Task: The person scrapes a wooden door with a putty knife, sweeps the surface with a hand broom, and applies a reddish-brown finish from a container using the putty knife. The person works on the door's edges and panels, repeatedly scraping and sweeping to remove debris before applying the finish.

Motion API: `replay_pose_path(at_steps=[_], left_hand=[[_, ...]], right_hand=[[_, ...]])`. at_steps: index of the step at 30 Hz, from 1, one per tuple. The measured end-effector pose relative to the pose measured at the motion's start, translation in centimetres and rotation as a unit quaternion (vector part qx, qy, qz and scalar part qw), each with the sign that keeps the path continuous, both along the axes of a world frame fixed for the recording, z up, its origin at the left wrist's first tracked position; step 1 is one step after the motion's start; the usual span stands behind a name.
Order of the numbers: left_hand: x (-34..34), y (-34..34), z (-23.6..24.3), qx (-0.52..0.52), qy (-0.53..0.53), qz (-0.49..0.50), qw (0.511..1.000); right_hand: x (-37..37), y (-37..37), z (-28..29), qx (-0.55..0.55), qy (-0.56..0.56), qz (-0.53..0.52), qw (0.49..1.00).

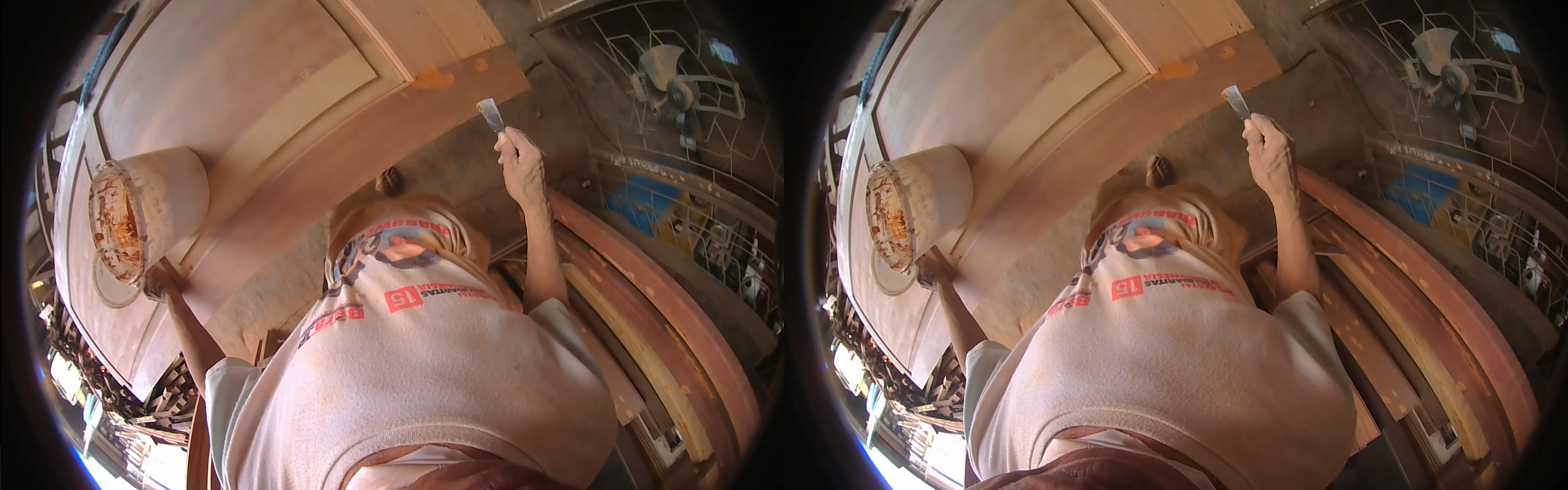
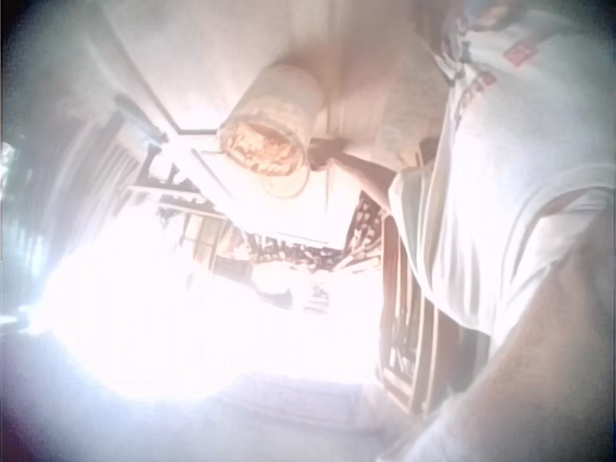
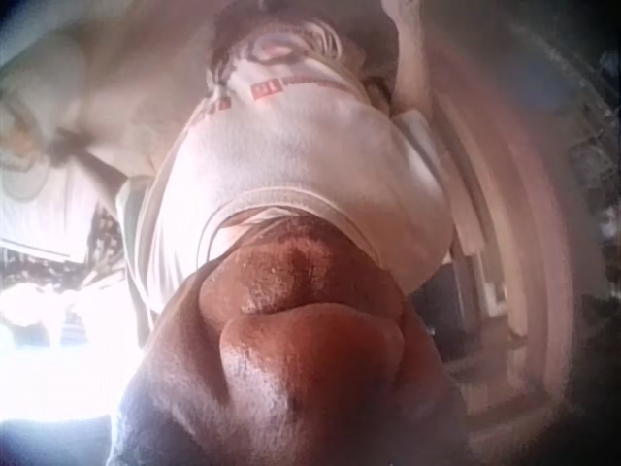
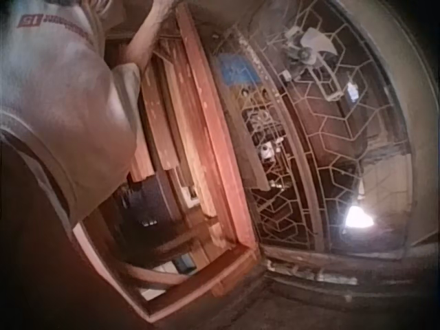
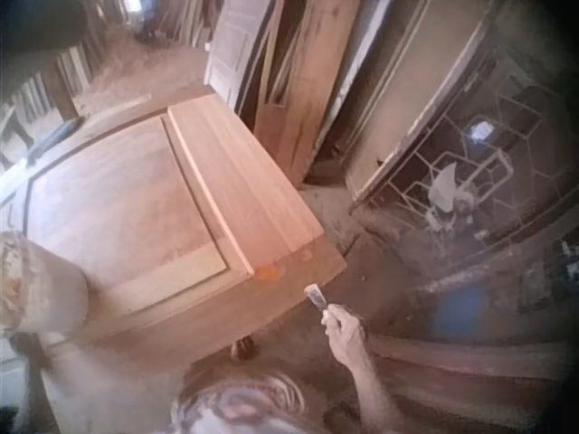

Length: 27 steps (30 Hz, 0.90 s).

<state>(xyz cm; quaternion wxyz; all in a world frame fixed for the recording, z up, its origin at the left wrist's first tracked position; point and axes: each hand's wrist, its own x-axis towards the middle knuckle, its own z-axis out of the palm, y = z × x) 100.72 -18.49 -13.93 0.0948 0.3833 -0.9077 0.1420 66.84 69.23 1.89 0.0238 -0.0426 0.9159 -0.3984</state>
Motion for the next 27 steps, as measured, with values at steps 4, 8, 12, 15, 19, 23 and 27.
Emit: replay_pose_path(at_steps=[4, 8, 12, 15, 19, 23, 27], left_hand=[[0.2, 1.1, 0.2, -0.013, -0.042, 0.042, 0.998], [-0.5, 1.3, 1.2, -0.016, -0.051, 0.044, 0.998], [0.9, 1.3, 0.9, -0.015, -0.054, 0.053, 0.997], [1.4, 1.3, 0.4, -0.014, -0.057, 0.058, 0.997], [1.3, 1.2, 0.2, -0.016, -0.062, 0.061, 0.996], [1.7, 1.5, 0.1, -0.012, -0.057, 0.072, 0.996], [1.0, 1.9, 0.1, -0.007, -0.051, 0.074, 0.996]], right_hand=[[-2.9, -1.6, 1.4, 0.06, 0.067, 0.006, 0.996], [-5.8, -1.8, 0.8, 0.09, 0.159, 0.024, 0.983], [-6.7, -2.3, 0.8, 0.141, 0.155, 0.043, 0.977], [-6.3, -3.0, 1.6, 0.181, 0.125, 0.058, 0.974], [-5.0, -3.4, 3.2, 0.311, 0.085, 0.111, 0.94], [-4.9, -3.6, 6.2, 0.396, 0.005, 0.145, 0.907], [-6.4, -4.2, 6.2, 0.342, 0.051, 0.138, 0.928]])
